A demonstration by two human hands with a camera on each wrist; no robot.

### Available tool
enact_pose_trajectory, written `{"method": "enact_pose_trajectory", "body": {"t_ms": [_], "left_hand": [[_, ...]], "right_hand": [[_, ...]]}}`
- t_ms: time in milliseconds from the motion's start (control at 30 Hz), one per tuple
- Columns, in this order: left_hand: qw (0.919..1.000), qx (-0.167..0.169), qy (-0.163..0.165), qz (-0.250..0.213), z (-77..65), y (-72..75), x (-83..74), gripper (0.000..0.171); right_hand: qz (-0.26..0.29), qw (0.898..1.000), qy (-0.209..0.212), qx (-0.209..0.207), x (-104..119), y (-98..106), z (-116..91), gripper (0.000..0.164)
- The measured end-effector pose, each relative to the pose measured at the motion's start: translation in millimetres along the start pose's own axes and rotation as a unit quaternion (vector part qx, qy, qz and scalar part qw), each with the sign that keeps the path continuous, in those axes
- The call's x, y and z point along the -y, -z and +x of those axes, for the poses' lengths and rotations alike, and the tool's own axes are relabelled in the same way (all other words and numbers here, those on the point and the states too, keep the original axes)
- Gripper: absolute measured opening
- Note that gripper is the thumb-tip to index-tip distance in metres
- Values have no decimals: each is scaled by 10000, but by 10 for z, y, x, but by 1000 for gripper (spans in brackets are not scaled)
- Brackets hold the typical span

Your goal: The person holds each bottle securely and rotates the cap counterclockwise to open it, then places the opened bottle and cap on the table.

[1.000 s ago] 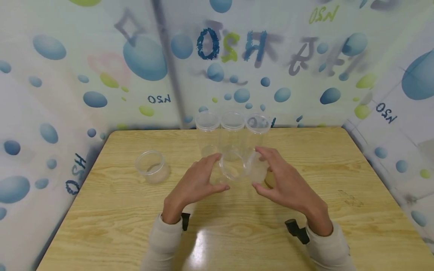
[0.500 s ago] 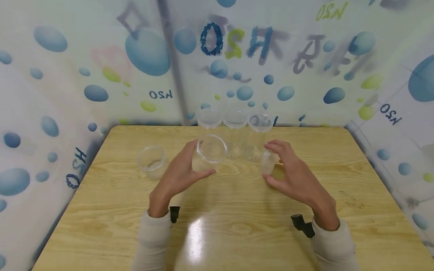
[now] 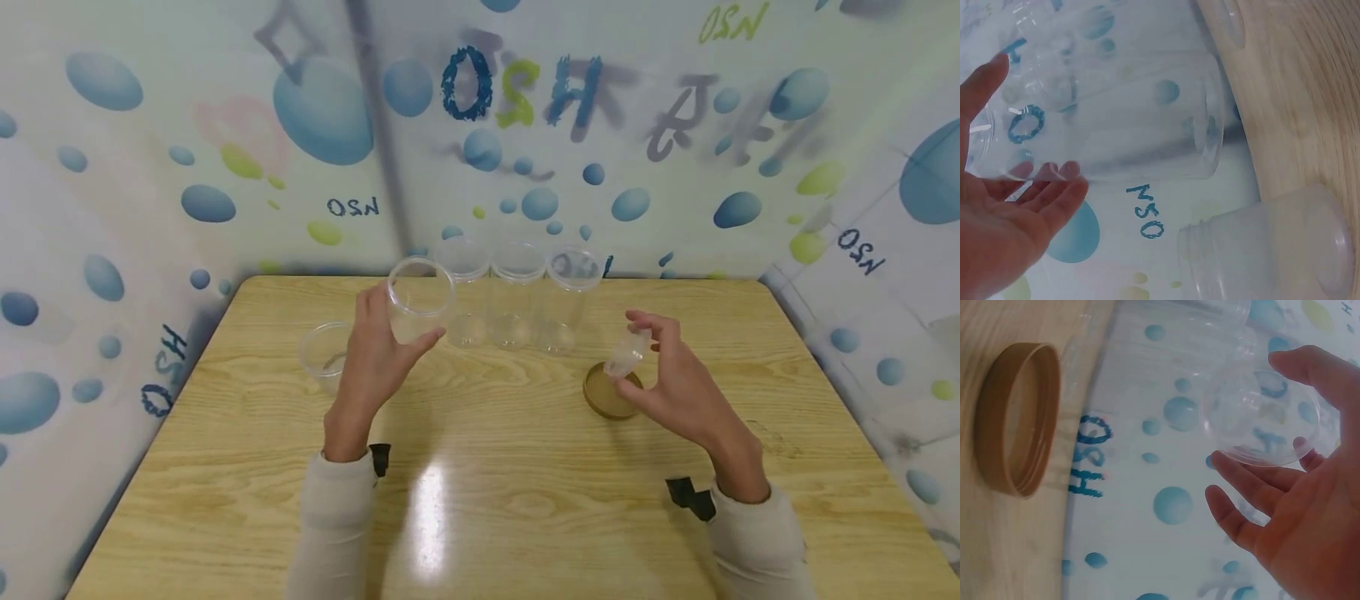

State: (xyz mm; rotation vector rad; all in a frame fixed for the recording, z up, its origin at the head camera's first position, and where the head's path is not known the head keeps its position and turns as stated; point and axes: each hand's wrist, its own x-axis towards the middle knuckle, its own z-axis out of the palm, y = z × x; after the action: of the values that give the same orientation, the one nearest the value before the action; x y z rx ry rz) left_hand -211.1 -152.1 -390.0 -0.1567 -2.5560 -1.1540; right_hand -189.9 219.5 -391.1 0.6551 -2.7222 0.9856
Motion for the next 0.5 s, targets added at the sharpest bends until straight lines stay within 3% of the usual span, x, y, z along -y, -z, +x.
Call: {"method": "enact_pose_trajectory", "body": {"t_ms": [300,500], "left_hand": [[9962,-822,196,196,131,30,152,85],[9946,-774,628,275,187,21,201,84]], "right_hand": [[421,9972,-620,39,-299,-59,8,69],[601,9806,-1851,213,-518,-11,-16,70]]}}
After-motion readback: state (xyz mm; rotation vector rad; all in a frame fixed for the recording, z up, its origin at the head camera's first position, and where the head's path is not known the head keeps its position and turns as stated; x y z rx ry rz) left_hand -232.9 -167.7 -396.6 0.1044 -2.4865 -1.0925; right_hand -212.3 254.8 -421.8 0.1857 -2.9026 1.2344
